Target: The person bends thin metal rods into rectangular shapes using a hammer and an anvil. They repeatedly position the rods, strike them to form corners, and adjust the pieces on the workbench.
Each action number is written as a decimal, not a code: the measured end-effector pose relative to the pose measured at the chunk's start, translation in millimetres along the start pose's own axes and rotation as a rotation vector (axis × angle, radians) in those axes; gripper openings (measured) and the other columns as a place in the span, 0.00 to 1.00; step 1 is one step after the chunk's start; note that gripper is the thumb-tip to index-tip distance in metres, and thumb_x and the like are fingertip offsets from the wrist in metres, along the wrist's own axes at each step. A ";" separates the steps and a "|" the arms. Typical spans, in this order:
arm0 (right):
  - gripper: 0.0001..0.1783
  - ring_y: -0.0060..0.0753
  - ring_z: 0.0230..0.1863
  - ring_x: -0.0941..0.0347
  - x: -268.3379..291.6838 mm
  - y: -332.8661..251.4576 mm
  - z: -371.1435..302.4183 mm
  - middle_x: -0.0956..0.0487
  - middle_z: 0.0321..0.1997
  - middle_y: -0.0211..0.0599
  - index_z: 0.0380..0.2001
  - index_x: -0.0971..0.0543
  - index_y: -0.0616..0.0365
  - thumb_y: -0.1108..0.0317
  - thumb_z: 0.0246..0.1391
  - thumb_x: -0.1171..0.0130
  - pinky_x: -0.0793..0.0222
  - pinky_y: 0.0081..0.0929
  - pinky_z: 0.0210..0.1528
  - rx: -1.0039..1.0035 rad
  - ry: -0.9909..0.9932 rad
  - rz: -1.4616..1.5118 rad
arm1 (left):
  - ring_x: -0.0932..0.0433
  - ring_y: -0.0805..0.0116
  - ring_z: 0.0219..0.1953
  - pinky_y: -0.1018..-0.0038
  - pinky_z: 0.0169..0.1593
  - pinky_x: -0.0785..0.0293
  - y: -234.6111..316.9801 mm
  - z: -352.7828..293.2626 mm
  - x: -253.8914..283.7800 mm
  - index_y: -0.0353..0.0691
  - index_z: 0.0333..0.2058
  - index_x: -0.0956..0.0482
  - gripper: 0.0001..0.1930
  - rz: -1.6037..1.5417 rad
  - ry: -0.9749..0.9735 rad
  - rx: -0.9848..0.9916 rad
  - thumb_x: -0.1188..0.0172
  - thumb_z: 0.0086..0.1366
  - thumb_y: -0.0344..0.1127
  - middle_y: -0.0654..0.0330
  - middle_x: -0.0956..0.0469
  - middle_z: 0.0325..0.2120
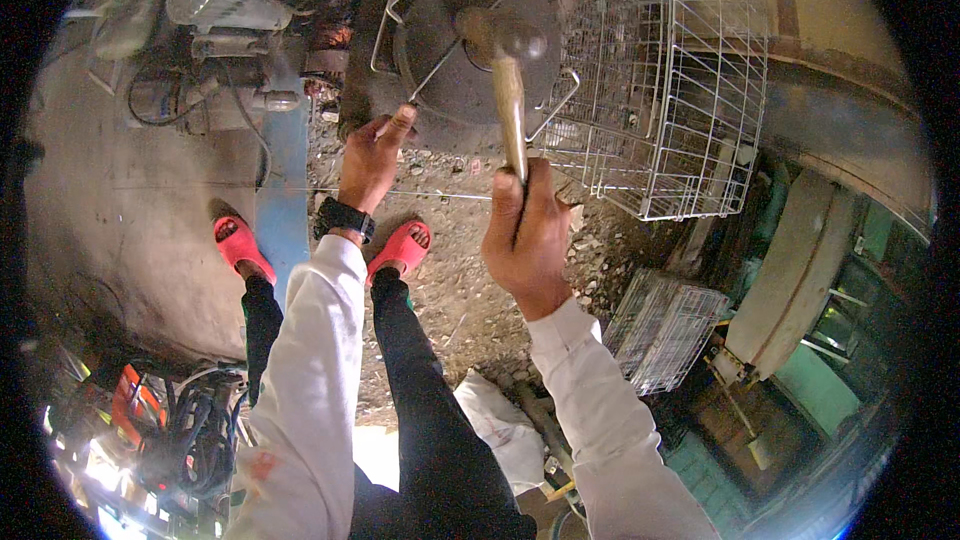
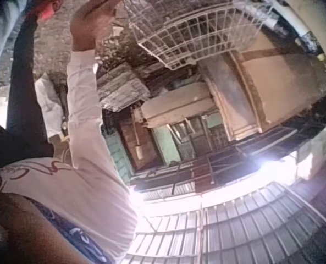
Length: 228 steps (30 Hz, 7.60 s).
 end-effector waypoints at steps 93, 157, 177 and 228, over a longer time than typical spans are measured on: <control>0.15 0.67 0.23 0.24 -27.7 16.4 -1.9 0.24 0.20 0.55 0.37 0.30 0.62 0.59 0.72 0.51 0.32 0.54 0.24 -0.065 -0.030 -0.076 | 0.27 0.47 0.23 0.60 0.33 0.28 7.0 14.9 -4.6 0.35 0.33 0.19 0.21 0.103 0.028 -0.253 0.41 0.72 0.50 0.44 0.23 0.22; 0.10 0.63 0.23 0.22 -26.6 8.3 -15.3 0.25 0.18 0.51 0.40 0.28 0.60 0.63 0.69 0.47 0.30 0.52 0.23 0.094 0.085 -0.023 | 0.24 0.32 0.30 0.52 0.31 0.30 6.4 8.0 2.3 0.36 0.29 0.22 0.20 0.187 0.189 -0.274 0.42 0.72 0.48 0.40 0.24 0.22; 0.14 0.69 0.23 0.24 -15.2 -13.9 -11.5 0.23 0.19 0.57 0.37 0.30 0.60 0.59 0.71 0.49 0.31 0.57 0.24 -0.008 0.120 0.052 | 0.23 0.31 0.33 0.47 0.34 0.29 1.9 -1.4 16.9 0.35 0.29 0.22 0.21 0.279 0.145 -0.220 0.45 0.73 0.49 0.39 0.22 0.25; 0.17 0.74 0.32 0.23 -55.0 27.7 -3.8 0.21 0.24 0.61 0.37 0.29 0.60 0.55 0.70 0.48 0.30 0.65 0.34 -0.247 -0.146 -0.175 | 0.18 0.39 0.38 0.54 0.43 0.24 23.4 -1.7 41.8 0.37 0.36 0.15 0.25 0.435 -0.119 -0.032 0.46 0.72 0.57 0.42 0.16 0.32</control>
Point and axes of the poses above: each hand's wrist, its own z-axis towards the middle knuckle, its own x-axis out of the back of the hand, y = z × x, the point moved 2 cm from there along z, towards the middle knuckle
